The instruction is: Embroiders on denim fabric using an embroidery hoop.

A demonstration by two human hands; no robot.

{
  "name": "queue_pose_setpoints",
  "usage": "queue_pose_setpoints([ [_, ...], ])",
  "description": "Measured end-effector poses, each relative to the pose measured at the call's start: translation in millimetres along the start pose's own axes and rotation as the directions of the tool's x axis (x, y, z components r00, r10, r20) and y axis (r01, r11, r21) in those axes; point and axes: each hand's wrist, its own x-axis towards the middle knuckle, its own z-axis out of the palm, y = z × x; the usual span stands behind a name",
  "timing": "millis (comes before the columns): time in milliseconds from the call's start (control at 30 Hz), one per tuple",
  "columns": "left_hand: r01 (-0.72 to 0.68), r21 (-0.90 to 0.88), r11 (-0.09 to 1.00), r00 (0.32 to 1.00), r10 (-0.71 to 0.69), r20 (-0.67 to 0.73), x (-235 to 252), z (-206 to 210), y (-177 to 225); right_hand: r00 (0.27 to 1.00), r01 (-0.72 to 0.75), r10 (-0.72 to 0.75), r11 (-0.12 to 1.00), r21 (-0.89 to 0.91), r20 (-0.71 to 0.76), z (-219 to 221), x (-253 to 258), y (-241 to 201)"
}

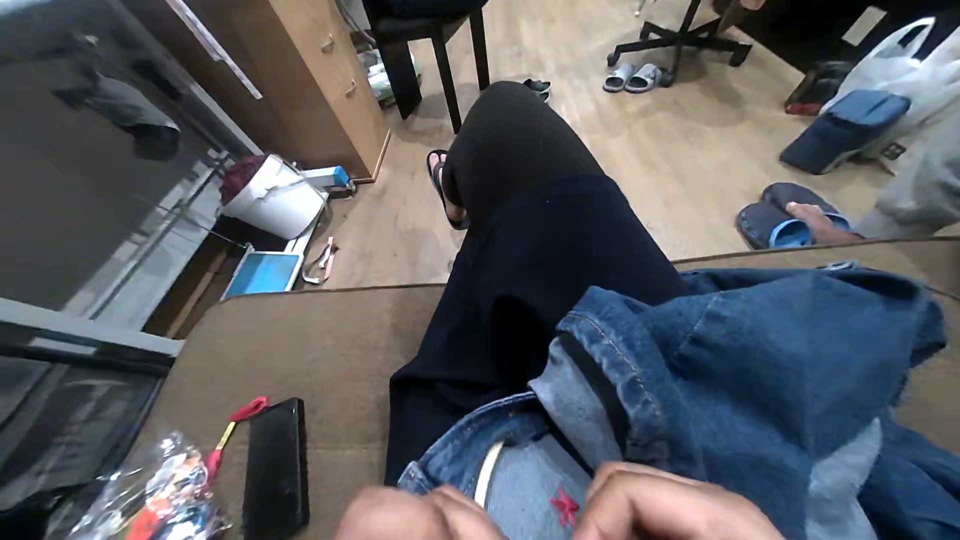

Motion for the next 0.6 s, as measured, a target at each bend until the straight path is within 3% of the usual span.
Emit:
queue_pose_setpoints([
  [200,0.092,-0.014,0.996,0.995,-0.091,0.026,-14.7,-5.9,-9.2,0.998,-0.066,0.066,0.998,0.011,-0.015,5.5,-0.4,2.6],
  [600,0.170,-0.056,0.984,0.984,-0.167,0.063,-12.5,-12.5,-3.5,0.999,-0.032,0.032,0.999,-0.014,-0.001,5.5,1.5,0.1],
])
